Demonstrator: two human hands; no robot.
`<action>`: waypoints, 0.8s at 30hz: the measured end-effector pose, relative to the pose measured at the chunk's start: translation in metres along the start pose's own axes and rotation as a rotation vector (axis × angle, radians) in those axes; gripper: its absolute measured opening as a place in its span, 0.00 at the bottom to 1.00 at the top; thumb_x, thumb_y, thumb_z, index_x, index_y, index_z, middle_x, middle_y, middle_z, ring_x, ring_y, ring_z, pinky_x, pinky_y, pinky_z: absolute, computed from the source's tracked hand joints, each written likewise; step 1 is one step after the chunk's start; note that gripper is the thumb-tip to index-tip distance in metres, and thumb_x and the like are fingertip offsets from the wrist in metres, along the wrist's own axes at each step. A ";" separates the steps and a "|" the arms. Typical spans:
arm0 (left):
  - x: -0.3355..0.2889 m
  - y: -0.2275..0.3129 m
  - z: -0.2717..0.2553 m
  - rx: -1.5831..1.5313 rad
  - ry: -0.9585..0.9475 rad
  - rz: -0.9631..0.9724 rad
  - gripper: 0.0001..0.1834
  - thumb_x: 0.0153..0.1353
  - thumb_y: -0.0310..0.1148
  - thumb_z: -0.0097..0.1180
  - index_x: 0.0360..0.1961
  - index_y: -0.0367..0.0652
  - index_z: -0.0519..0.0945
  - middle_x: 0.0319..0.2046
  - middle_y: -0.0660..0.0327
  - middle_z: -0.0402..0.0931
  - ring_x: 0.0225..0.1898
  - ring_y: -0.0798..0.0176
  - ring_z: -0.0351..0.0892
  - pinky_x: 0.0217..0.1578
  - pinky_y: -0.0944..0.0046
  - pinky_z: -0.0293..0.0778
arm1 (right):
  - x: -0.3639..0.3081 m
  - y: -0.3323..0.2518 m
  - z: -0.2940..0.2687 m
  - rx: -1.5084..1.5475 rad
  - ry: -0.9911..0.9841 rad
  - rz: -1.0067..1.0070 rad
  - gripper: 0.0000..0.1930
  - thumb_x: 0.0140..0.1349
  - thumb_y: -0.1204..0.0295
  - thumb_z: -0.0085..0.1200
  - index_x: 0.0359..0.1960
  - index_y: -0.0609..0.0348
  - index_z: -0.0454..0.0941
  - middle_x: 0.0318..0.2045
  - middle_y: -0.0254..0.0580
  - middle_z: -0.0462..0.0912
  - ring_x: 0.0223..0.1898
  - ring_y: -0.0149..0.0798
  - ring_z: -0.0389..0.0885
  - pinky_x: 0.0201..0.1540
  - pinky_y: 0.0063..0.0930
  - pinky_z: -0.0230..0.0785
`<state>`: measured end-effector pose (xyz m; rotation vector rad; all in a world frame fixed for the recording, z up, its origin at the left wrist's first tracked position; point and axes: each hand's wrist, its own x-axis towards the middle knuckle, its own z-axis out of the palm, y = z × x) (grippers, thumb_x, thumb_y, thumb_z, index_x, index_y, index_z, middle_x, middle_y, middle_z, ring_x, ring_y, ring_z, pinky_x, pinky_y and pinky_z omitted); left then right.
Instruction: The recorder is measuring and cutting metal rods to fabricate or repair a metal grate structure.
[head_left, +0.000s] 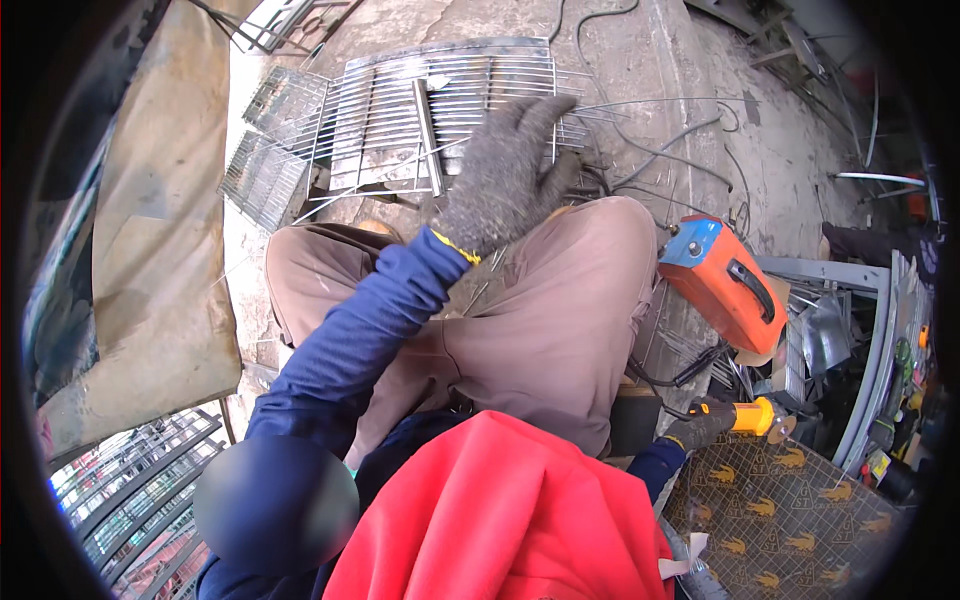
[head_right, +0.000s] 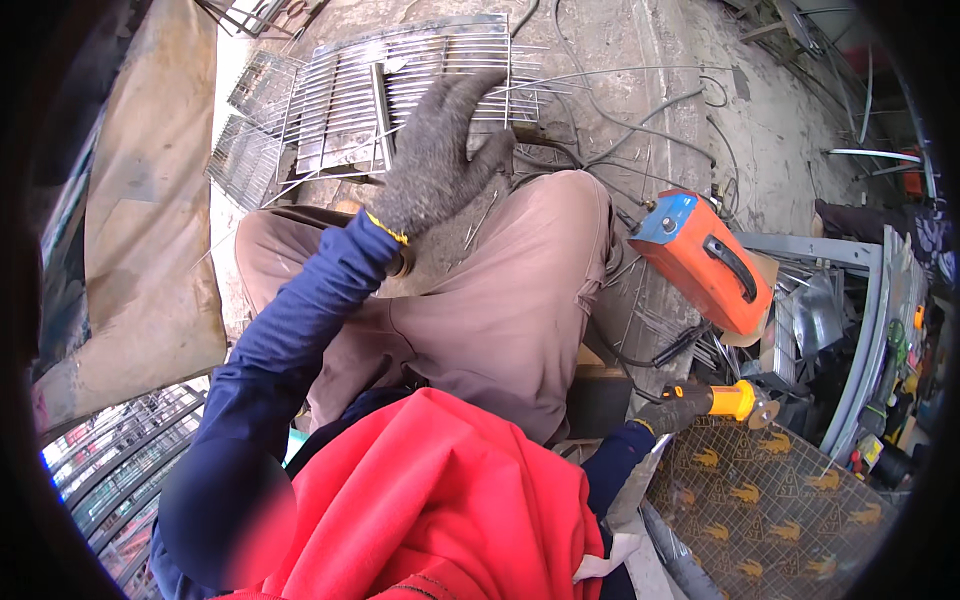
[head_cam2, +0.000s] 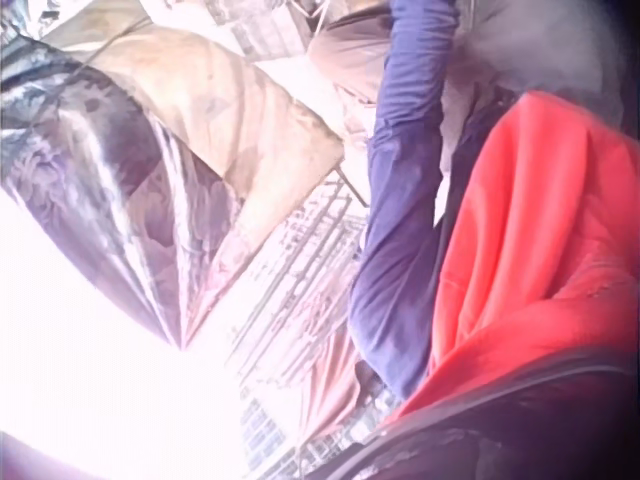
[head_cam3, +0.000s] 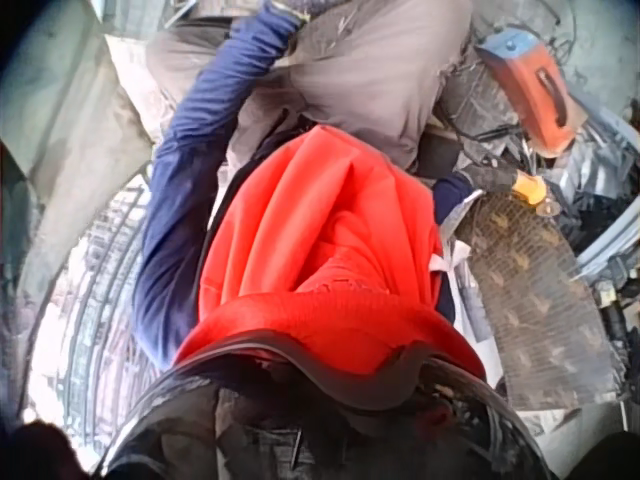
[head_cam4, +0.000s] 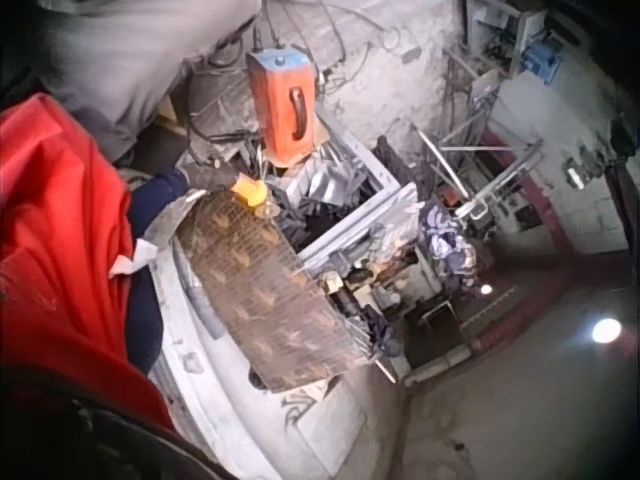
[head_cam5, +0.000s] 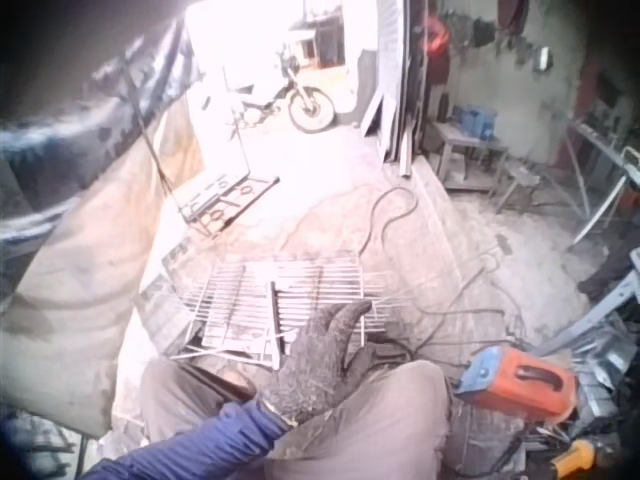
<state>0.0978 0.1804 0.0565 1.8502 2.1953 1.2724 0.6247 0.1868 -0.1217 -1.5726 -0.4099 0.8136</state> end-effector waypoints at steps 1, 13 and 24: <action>-0.004 0.033 0.004 -0.097 -0.048 0.061 0.27 0.59 0.36 0.60 0.59 0.41 0.71 0.51 0.46 0.73 0.53 0.40 0.72 0.54 0.49 0.70 | 0.016 -0.006 -0.015 -0.244 0.044 -0.424 0.15 0.63 0.56 0.53 0.35 0.57 0.74 0.29 0.37 0.76 0.29 0.37 0.76 0.35 0.30 0.73; -0.138 0.188 0.109 -0.849 -0.625 0.110 0.43 0.49 0.36 0.64 0.66 0.39 0.59 0.55 0.42 0.71 0.56 0.41 0.73 0.56 0.49 0.70 | -0.121 -0.152 0.071 0.072 -0.608 -0.082 0.31 0.56 0.62 0.63 0.57 0.65 0.67 0.45 0.50 0.76 0.39 0.39 0.79 0.42 0.32 0.75; -0.128 0.183 0.015 -0.723 -0.888 -0.076 0.26 0.59 0.38 0.59 0.59 0.46 0.71 0.44 0.52 0.80 0.46 0.54 0.81 0.46 0.55 0.74 | -0.157 -0.097 0.081 -0.015 -0.392 -0.232 0.25 0.56 0.61 0.64 0.49 0.64 0.70 0.35 0.38 0.73 0.32 0.33 0.75 0.33 0.25 0.68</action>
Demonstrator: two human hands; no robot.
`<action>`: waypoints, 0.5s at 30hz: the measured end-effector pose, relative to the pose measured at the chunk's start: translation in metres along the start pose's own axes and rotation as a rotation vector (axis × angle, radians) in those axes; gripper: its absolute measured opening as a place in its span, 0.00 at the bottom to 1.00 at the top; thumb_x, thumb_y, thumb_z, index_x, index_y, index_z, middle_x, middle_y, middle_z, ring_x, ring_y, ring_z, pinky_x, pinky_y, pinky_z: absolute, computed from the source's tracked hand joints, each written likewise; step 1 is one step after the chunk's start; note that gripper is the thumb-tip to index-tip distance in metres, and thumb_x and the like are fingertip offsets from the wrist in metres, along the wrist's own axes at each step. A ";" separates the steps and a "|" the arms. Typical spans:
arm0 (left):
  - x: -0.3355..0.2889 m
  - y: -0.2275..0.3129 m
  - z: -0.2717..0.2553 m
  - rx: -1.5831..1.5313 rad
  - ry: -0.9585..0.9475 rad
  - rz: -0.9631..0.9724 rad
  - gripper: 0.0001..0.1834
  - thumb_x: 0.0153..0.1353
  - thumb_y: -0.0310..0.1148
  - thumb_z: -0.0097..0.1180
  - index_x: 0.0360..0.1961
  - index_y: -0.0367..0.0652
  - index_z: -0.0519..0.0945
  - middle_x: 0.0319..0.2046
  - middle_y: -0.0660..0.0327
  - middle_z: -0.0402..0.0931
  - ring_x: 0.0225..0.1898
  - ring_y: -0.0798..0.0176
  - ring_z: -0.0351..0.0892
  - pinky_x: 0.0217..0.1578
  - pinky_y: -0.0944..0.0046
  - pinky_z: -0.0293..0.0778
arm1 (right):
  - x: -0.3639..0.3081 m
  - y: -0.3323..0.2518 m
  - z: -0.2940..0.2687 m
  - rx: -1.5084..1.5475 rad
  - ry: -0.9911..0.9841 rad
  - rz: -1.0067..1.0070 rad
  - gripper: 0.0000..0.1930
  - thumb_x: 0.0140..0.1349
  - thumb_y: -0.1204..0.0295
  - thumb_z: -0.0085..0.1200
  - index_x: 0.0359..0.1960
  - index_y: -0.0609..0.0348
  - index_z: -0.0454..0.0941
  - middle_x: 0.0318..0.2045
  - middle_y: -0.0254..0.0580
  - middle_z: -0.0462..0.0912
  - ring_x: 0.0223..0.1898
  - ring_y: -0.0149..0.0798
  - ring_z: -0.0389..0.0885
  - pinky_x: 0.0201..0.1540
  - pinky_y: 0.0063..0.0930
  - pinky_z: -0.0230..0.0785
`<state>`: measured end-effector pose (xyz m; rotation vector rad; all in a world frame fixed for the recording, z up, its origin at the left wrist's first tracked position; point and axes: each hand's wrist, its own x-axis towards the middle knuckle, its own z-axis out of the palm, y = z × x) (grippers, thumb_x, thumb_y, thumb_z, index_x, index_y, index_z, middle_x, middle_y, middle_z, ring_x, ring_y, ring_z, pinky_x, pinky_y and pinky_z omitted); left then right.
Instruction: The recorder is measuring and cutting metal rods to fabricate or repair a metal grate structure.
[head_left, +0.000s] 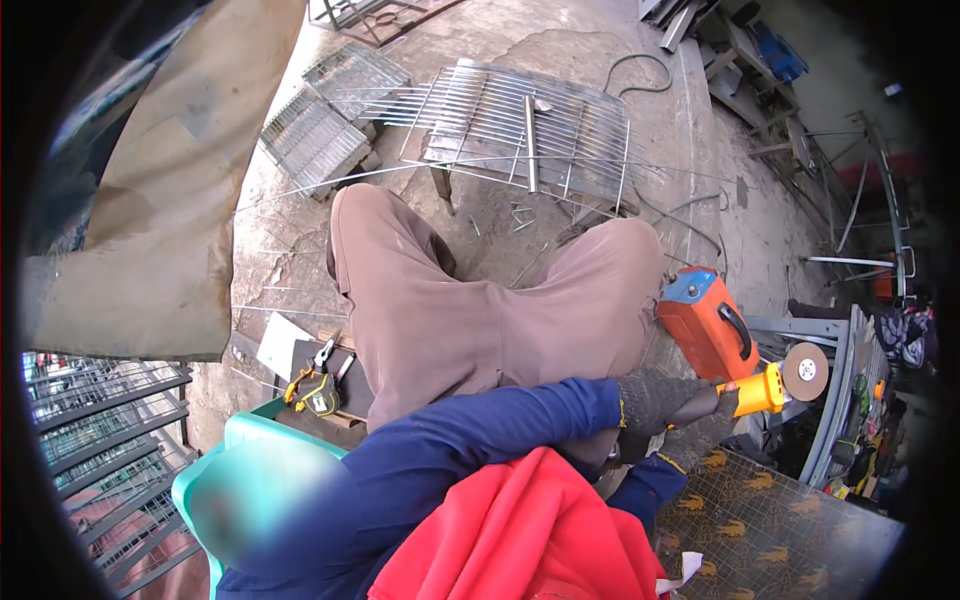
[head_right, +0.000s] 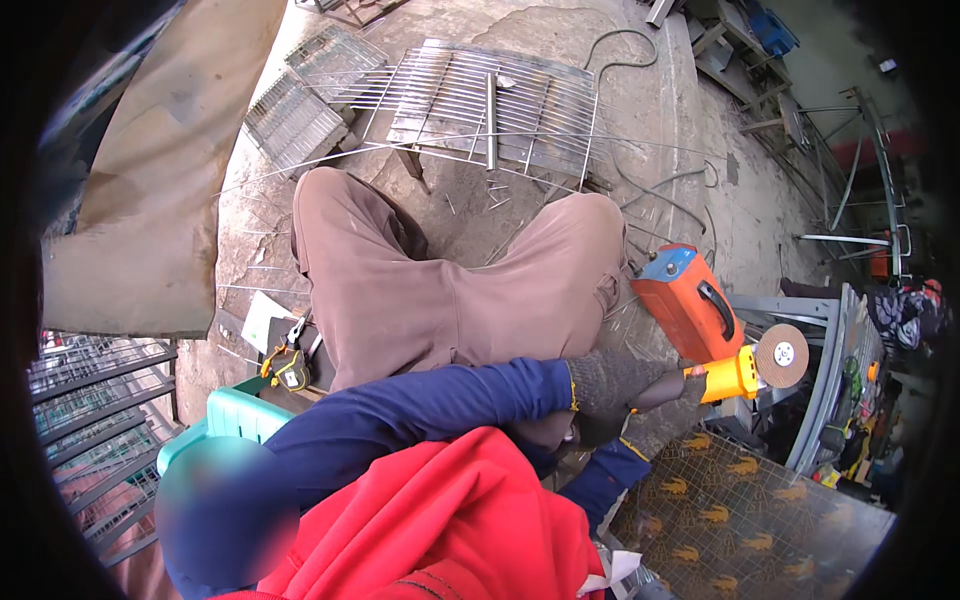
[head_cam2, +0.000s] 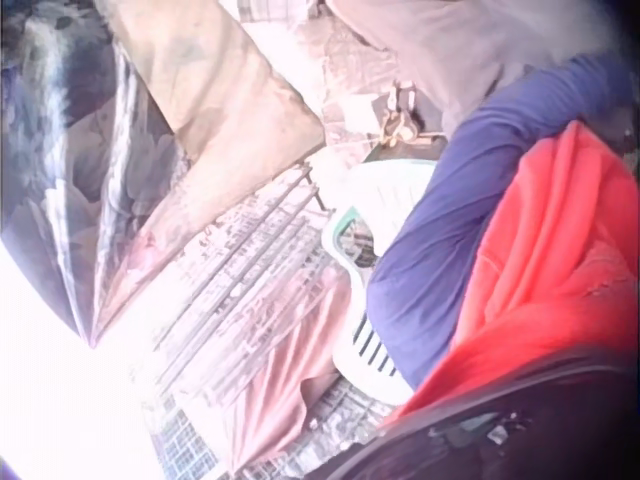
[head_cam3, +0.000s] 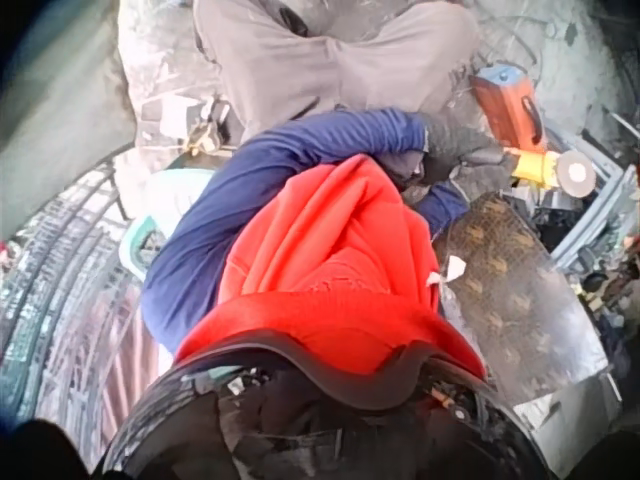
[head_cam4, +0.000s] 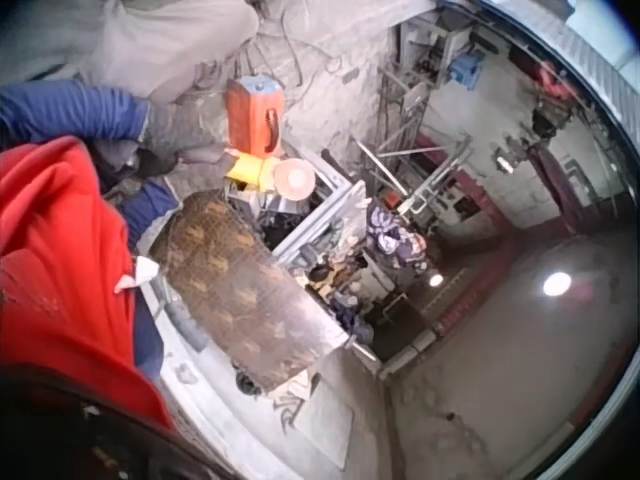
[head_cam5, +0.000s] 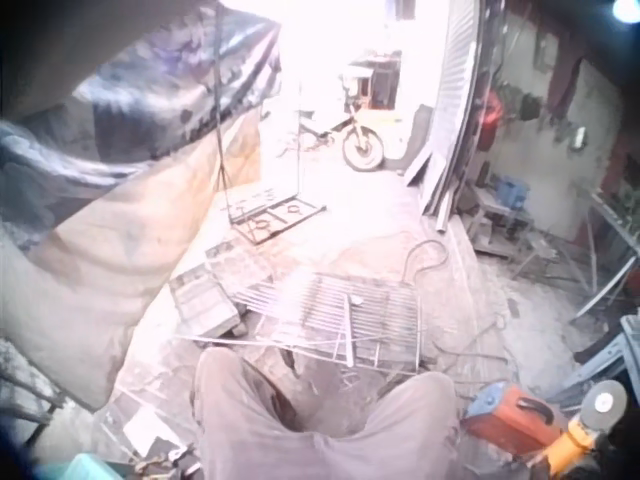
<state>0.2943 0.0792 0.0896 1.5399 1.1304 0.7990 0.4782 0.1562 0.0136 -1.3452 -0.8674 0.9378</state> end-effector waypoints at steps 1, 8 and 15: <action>-0.006 0.014 -0.006 -0.055 -0.026 -0.132 0.19 0.65 0.39 0.55 0.54 0.43 0.76 0.43 0.56 0.81 0.42 0.60 0.81 0.43 0.58 0.74 | -0.006 -0.008 0.002 -0.015 0.039 -0.011 0.24 0.57 0.61 0.63 0.48 0.63 0.70 0.35 0.38 0.73 0.32 0.34 0.75 0.33 0.26 0.69; 0.001 -0.021 0.000 0.031 0.009 0.199 0.28 0.60 0.38 0.59 0.60 0.41 0.70 0.46 0.46 0.78 0.48 0.52 0.80 0.50 0.54 0.73 | -0.034 -0.060 0.012 0.084 -0.156 -0.007 0.22 0.58 0.61 0.62 0.47 0.63 0.71 0.35 0.39 0.74 0.32 0.34 0.76 0.33 0.26 0.70; 0.008 -0.047 -0.172 0.254 0.736 0.156 0.14 0.64 0.38 0.56 0.44 0.39 0.78 0.37 0.49 0.79 0.41 0.50 0.80 0.44 0.57 0.75 | -0.014 -0.043 -0.004 0.028 -0.348 0.025 0.17 0.56 0.71 0.62 0.45 0.61 0.71 0.32 0.37 0.75 0.30 0.32 0.76 0.33 0.24 0.71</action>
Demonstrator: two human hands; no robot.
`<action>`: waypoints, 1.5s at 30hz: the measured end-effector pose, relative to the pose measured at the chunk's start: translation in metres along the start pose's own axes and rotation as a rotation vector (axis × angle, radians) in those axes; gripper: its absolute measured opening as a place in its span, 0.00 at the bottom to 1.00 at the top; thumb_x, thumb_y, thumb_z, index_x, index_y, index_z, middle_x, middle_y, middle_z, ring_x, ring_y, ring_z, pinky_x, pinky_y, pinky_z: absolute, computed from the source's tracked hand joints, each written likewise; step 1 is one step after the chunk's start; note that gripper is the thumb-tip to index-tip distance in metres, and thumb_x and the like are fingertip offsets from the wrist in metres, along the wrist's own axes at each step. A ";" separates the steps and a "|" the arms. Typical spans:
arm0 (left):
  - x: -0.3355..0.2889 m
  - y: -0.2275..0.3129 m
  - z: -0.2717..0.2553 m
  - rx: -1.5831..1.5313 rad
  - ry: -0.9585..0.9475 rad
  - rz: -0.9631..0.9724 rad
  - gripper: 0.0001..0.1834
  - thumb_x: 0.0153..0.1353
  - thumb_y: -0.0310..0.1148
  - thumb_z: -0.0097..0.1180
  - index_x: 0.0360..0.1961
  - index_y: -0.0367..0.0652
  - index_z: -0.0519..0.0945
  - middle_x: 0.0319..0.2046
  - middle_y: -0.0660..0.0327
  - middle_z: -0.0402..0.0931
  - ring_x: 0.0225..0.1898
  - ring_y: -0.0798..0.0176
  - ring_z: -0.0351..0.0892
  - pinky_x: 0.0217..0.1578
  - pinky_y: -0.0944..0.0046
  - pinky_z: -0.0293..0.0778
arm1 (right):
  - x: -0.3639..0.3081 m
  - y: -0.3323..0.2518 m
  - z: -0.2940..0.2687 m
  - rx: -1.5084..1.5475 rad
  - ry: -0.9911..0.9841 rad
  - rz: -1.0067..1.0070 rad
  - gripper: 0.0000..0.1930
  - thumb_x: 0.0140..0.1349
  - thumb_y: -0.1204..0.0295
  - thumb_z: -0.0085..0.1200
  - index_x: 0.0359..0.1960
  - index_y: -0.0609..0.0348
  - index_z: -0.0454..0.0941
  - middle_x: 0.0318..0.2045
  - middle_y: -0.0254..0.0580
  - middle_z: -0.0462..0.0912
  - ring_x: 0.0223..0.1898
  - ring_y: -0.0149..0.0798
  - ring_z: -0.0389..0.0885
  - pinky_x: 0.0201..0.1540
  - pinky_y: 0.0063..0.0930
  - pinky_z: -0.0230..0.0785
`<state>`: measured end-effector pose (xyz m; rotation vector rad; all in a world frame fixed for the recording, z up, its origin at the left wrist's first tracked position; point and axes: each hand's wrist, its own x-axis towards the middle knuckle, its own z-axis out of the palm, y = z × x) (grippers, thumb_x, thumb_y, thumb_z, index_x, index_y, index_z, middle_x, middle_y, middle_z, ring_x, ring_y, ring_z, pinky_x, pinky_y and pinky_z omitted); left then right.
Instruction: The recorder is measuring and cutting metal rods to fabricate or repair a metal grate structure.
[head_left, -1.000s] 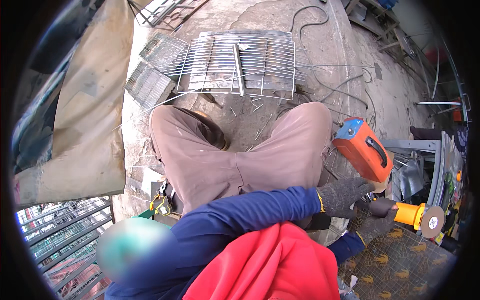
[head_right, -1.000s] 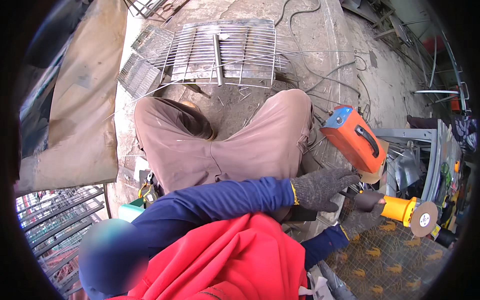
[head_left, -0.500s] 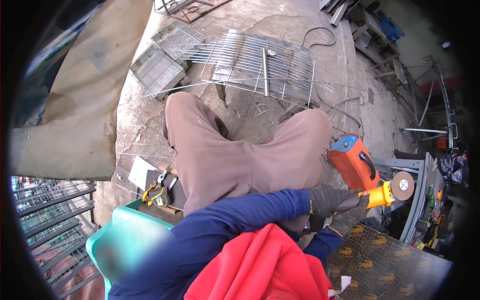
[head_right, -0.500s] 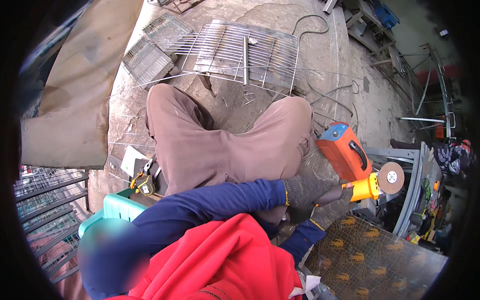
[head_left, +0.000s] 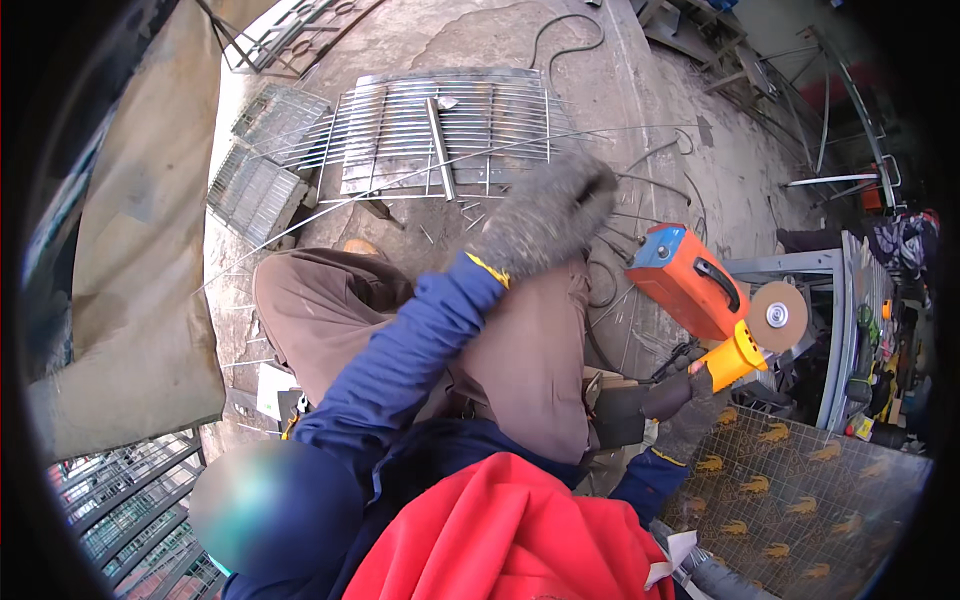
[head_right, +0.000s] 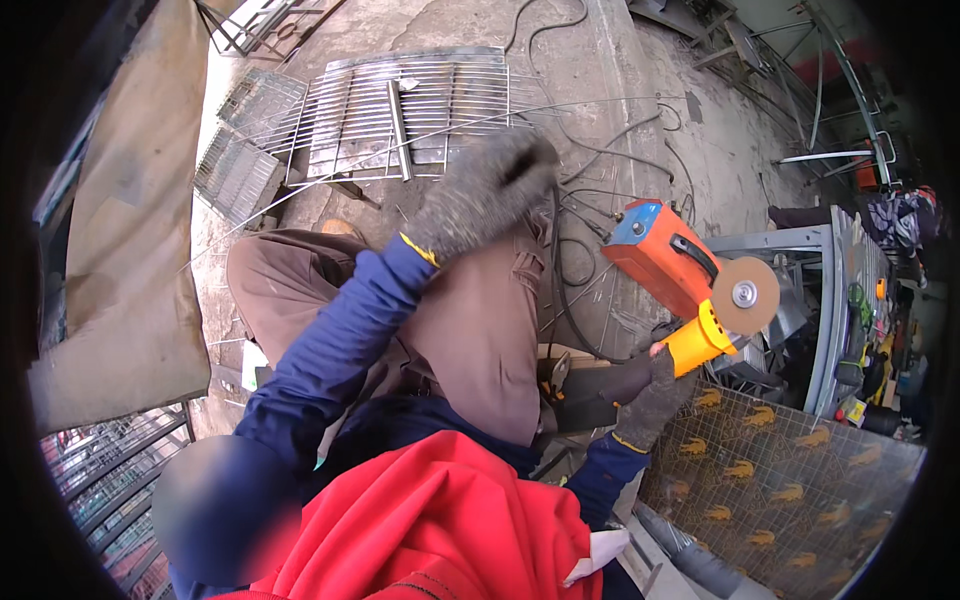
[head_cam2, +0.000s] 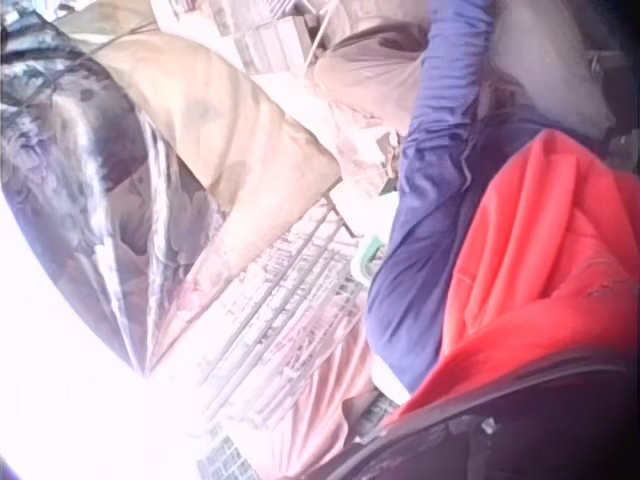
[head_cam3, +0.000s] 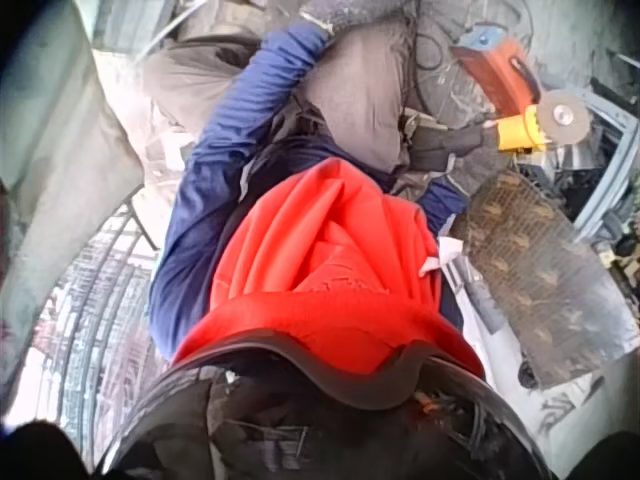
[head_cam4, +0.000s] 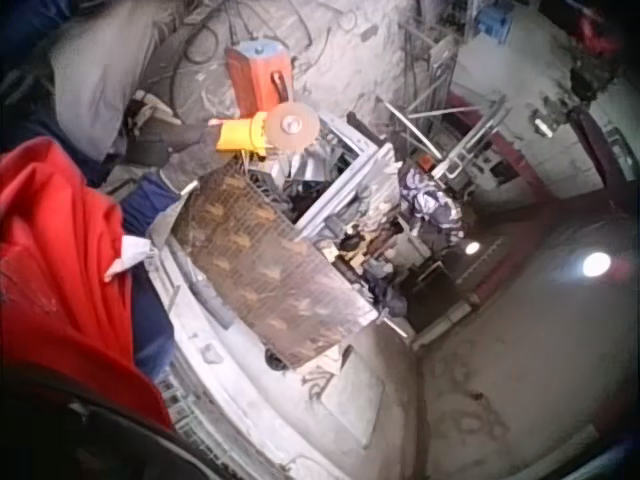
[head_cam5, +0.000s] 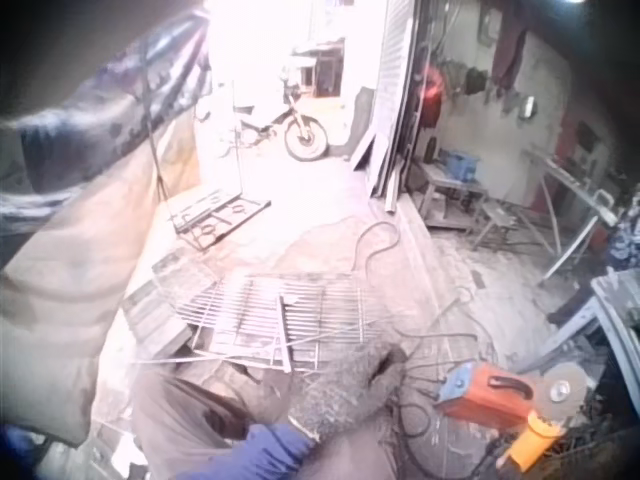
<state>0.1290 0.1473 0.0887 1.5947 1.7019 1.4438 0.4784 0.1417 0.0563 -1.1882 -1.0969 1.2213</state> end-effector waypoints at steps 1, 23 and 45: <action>0.012 -0.031 -0.009 0.175 0.149 -0.031 0.14 0.66 0.39 0.53 0.44 0.39 0.77 0.36 0.48 0.79 0.40 0.50 0.80 0.44 0.56 0.75 | 0.002 0.007 0.001 0.007 0.003 0.001 0.17 0.56 0.71 0.62 0.45 0.61 0.71 0.32 0.37 0.75 0.30 0.32 0.76 0.33 0.24 0.71; 0.034 -0.153 -0.001 0.521 -0.264 0.029 0.12 0.63 0.40 0.54 0.42 0.46 0.80 0.37 0.48 0.76 0.42 0.41 0.76 0.42 0.45 0.72 | 0.019 0.035 0.024 -0.420 -0.055 0.114 0.26 0.51 0.77 0.66 0.51 0.62 0.69 0.34 0.38 0.79 0.31 0.31 0.80 0.34 0.24 0.74; 0.023 -0.149 -0.007 0.385 -0.190 0.025 0.13 0.63 0.42 0.54 0.40 0.45 0.80 0.35 0.50 0.78 0.40 0.42 0.77 0.41 0.47 0.72 | 0.090 0.076 0.117 -0.759 -0.389 0.070 0.28 0.47 0.66 0.69 0.48 0.61 0.71 0.38 0.45 0.77 0.37 0.43 0.78 0.43 0.39 0.72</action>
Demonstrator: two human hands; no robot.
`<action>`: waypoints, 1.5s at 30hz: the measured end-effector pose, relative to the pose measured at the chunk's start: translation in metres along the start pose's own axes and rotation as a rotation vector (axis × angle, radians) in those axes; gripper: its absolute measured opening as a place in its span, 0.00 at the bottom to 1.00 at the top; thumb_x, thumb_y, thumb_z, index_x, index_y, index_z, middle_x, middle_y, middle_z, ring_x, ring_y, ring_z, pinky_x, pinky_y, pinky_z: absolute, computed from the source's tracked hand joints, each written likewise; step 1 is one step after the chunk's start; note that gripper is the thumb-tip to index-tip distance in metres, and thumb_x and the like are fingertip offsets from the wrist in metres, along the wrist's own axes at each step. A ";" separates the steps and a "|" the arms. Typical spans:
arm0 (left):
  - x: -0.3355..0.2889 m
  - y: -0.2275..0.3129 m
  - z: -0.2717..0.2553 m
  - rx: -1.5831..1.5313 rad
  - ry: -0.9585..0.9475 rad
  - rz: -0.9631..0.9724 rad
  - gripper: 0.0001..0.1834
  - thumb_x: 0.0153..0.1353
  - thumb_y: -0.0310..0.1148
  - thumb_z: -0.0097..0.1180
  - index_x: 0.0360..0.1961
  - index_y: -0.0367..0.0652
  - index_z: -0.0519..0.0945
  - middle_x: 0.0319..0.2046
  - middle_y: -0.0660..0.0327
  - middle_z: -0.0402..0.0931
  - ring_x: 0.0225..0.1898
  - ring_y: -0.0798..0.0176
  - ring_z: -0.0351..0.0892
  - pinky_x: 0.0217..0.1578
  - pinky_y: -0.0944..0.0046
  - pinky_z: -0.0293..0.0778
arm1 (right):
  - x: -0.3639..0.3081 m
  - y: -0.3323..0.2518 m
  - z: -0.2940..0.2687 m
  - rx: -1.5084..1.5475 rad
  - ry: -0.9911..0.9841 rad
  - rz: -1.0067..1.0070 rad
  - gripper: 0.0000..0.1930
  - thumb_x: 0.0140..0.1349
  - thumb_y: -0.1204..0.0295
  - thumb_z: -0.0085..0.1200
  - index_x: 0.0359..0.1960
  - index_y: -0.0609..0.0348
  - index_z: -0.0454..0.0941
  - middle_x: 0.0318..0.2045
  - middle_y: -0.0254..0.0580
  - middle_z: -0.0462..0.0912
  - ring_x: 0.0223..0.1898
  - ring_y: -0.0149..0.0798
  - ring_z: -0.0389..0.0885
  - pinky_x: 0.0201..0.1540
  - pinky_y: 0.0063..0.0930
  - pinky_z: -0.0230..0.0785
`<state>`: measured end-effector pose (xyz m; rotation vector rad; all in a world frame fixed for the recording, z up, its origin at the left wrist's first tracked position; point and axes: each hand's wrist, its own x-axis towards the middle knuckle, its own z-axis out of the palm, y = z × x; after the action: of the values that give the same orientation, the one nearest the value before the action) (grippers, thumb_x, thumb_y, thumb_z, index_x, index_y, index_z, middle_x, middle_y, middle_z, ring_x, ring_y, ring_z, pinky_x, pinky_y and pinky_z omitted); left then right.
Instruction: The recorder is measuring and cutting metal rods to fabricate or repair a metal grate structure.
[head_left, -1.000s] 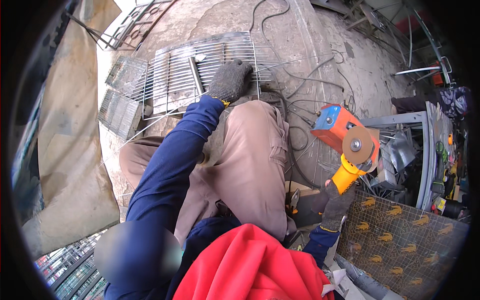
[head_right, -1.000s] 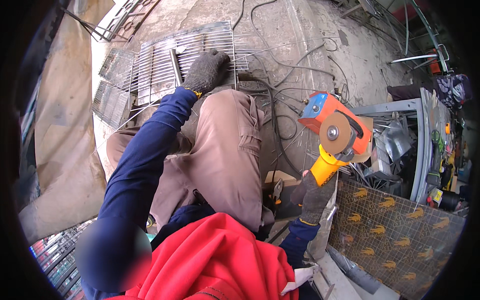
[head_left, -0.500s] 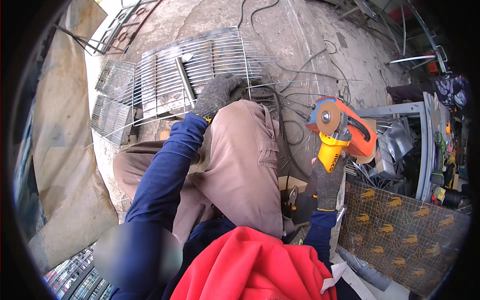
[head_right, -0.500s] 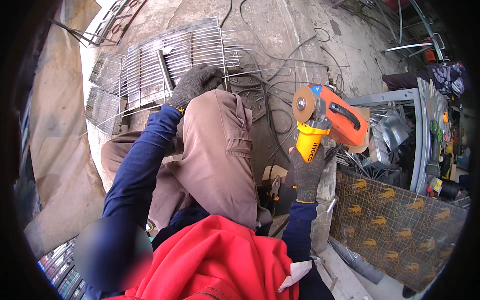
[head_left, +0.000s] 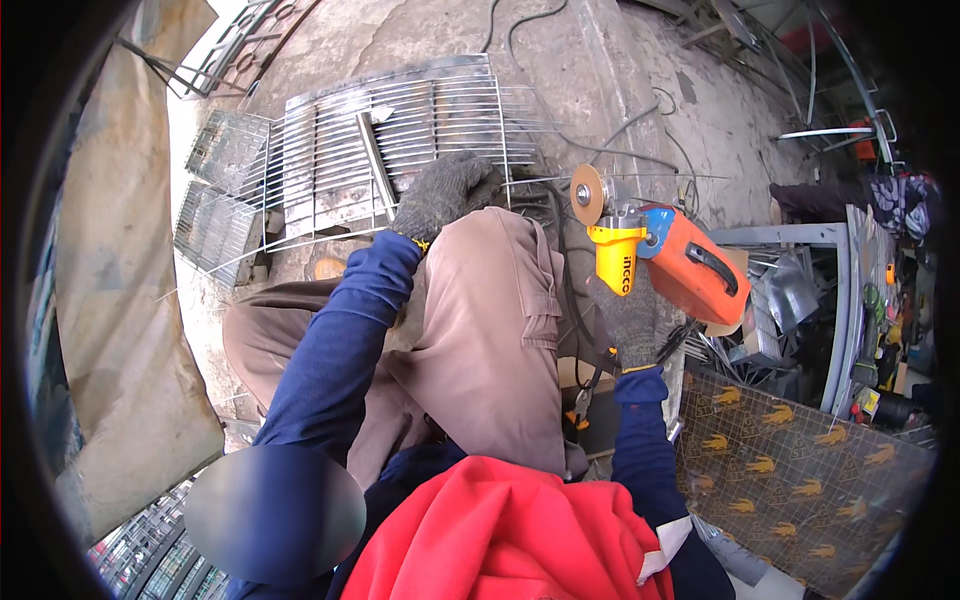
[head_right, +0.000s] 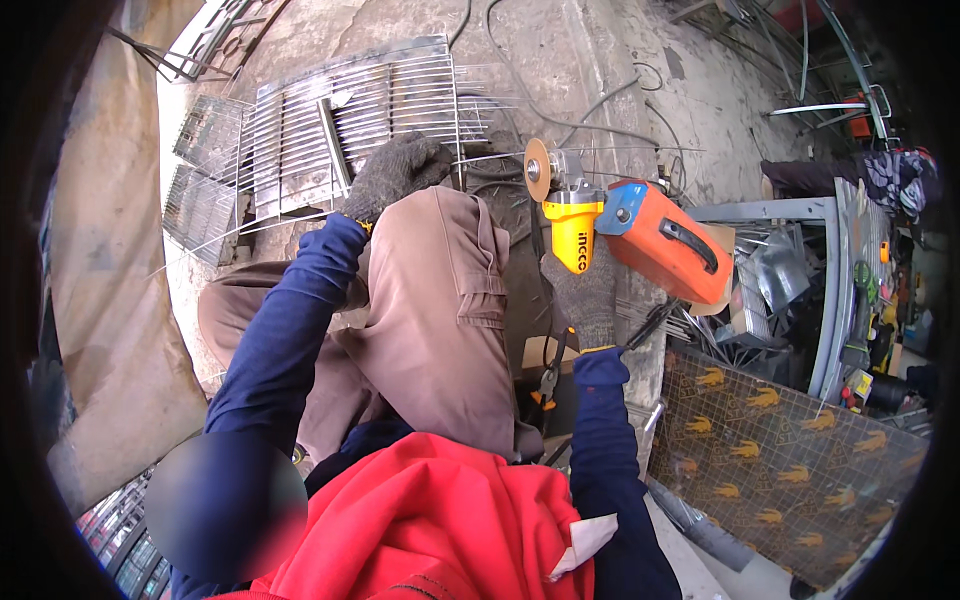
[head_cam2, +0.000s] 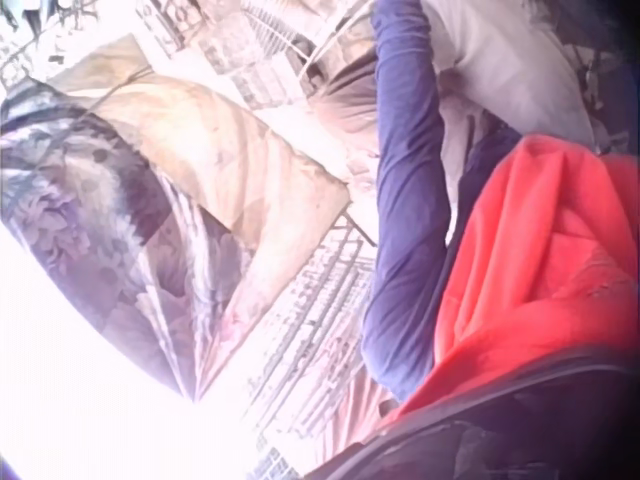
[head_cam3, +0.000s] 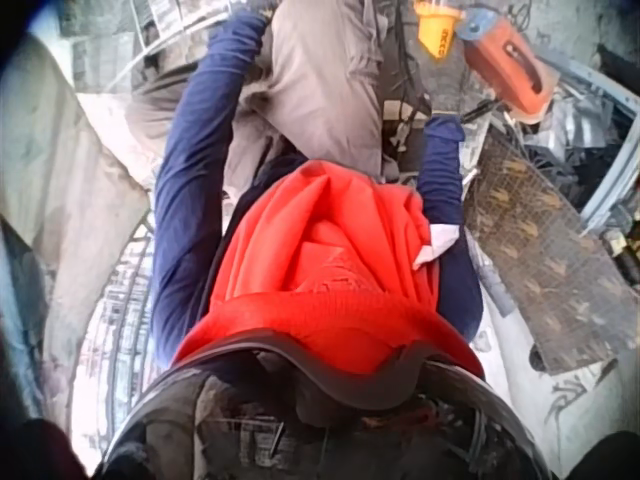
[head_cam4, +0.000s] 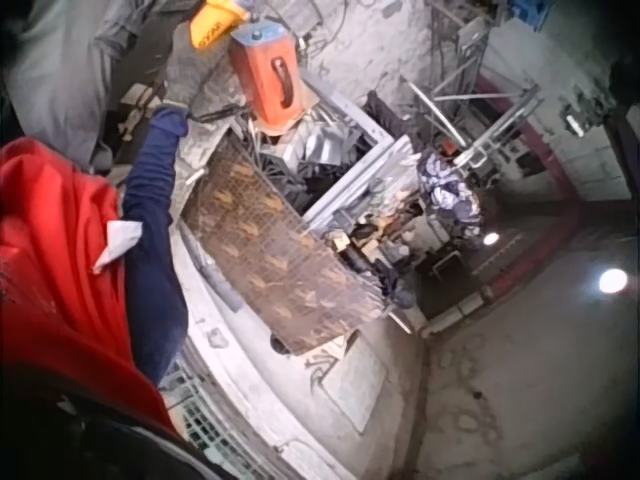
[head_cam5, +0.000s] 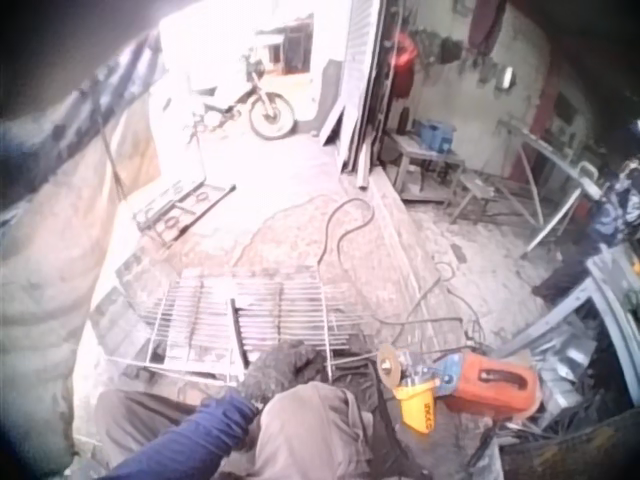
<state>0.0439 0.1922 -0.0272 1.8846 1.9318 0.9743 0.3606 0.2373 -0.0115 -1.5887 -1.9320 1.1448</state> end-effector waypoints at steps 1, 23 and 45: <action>0.001 0.001 -0.001 -0.009 -0.026 -0.018 0.13 0.63 0.41 0.55 0.42 0.46 0.81 0.36 0.49 0.78 0.41 0.42 0.76 0.41 0.48 0.73 | 0.002 0.001 0.001 -0.007 -0.006 0.002 0.28 0.47 0.66 0.69 0.48 0.61 0.71 0.38 0.45 0.77 0.37 0.43 0.78 0.43 0.39 0.72; 0.004 -0.004 0.002 0.021 -0.106 -0.050 0.12 0.63 0.40 0.56 0.42 0.45 0.80 0.37 0.51 0.79 0.42 0.44 0.77 0.42 0.49 0.73 | 0.016 0.009 0.013 0.008 -0.001 -0.072 0.29 0.49 0.66 0.69 0.51 0.62 0.71 0.39 0.46 0.78 0.40 0.43 0.79 0.45 0.39 0.72; 0.003 -0.004 0.001 -0.048 -0.049 -0.035 0.11 0.62 0.38 0.58 0.41 0.45 0.80 0.35 0.52 0.80 0.40 0.44 0.78 0.41 0.51 0.74 | 0.018 0.007 0.011 -0.058 -0.027 -0.051 0.30 0.49 0.66 0.69 0.53 0.62 0.69 0.40 0.46 0.77 0.39 0.43 0.78 0.46 0.39 0.72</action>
<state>0.0417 0.1953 -0.0298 1.8251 1.8903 0.9468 0.3519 0.2503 -0.0269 -1.5513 -2.0284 1.1053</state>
